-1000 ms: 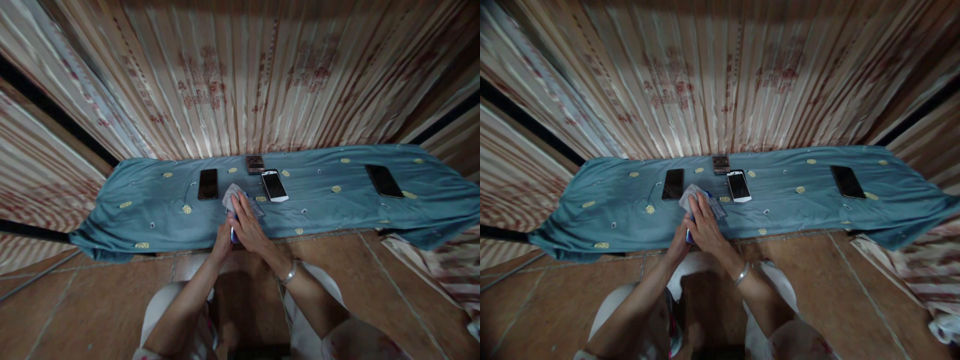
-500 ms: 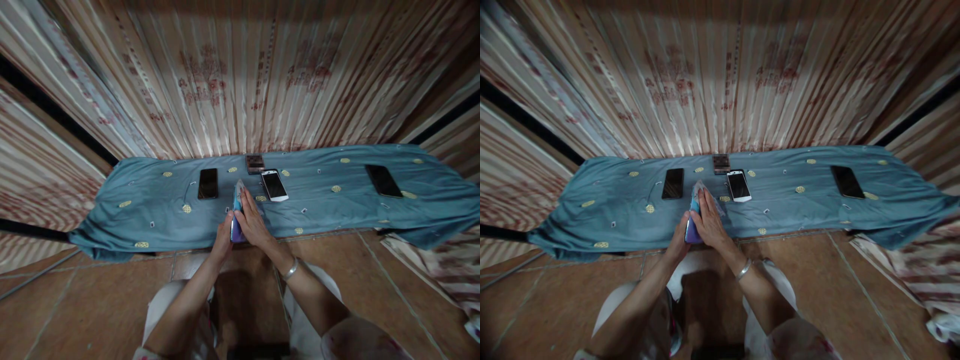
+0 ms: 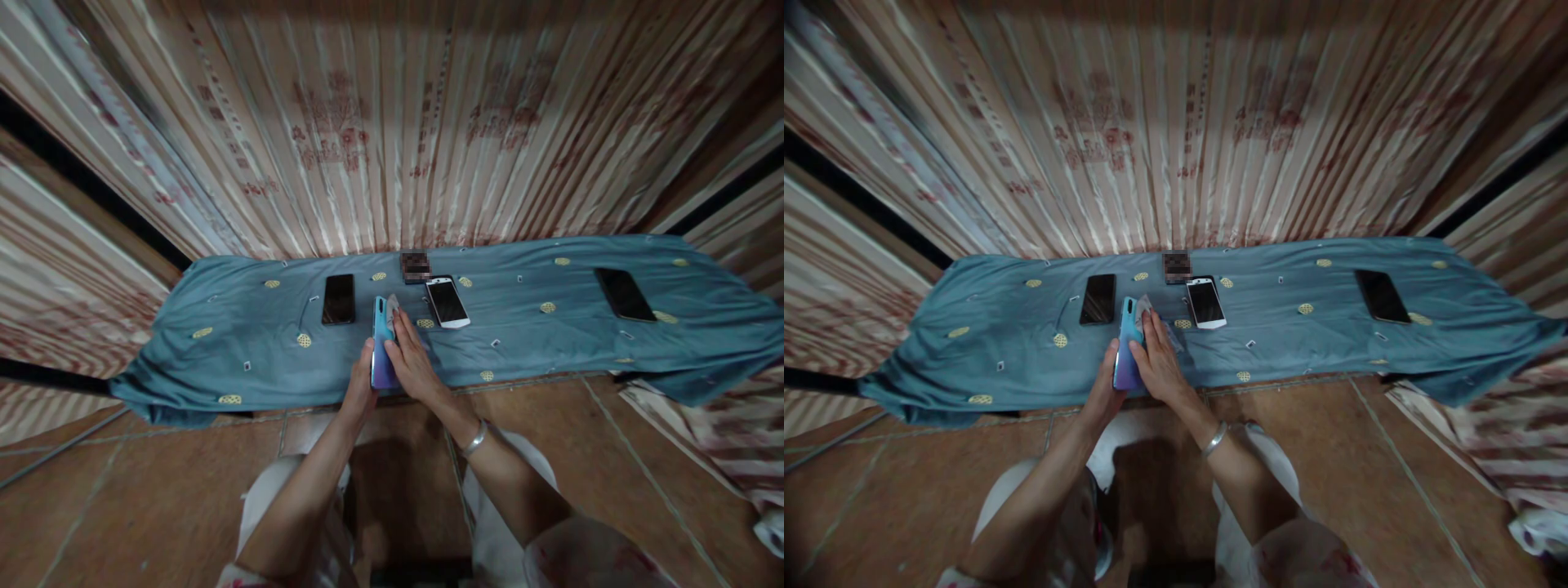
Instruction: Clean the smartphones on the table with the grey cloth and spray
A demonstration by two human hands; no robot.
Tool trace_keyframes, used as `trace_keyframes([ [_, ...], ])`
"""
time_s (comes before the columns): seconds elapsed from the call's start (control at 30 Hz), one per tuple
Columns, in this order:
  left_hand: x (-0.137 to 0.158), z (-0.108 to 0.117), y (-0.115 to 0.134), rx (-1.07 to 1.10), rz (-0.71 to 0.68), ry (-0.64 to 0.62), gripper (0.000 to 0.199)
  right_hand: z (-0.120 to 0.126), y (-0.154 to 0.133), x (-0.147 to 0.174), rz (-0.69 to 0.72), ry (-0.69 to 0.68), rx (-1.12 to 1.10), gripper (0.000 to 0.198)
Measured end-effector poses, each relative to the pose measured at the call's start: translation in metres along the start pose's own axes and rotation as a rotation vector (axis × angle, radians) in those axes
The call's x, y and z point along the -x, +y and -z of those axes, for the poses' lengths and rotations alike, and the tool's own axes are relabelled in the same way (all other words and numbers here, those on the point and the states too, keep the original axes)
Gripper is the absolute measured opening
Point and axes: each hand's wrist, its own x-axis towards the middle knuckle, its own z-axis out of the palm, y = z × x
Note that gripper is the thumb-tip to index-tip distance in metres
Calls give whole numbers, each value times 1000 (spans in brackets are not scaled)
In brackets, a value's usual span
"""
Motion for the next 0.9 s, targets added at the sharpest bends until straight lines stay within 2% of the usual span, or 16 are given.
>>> trace_keyframes([
  [0.17,0,-6,10,59,-22,48,43,-2,-5,7,44,-64,-5,63],
  [0.37,-1,-7,18,99,12,109,42,-9,-3,18,116,-70,-1,61],
  [0.63,-7,0,18,104,-14,121,41,-9,-2,28,232,-51,88,58],
  [0.9,-11,2,15,116,-27,176,42,-3,-10,37,242,-62,135,55],
])
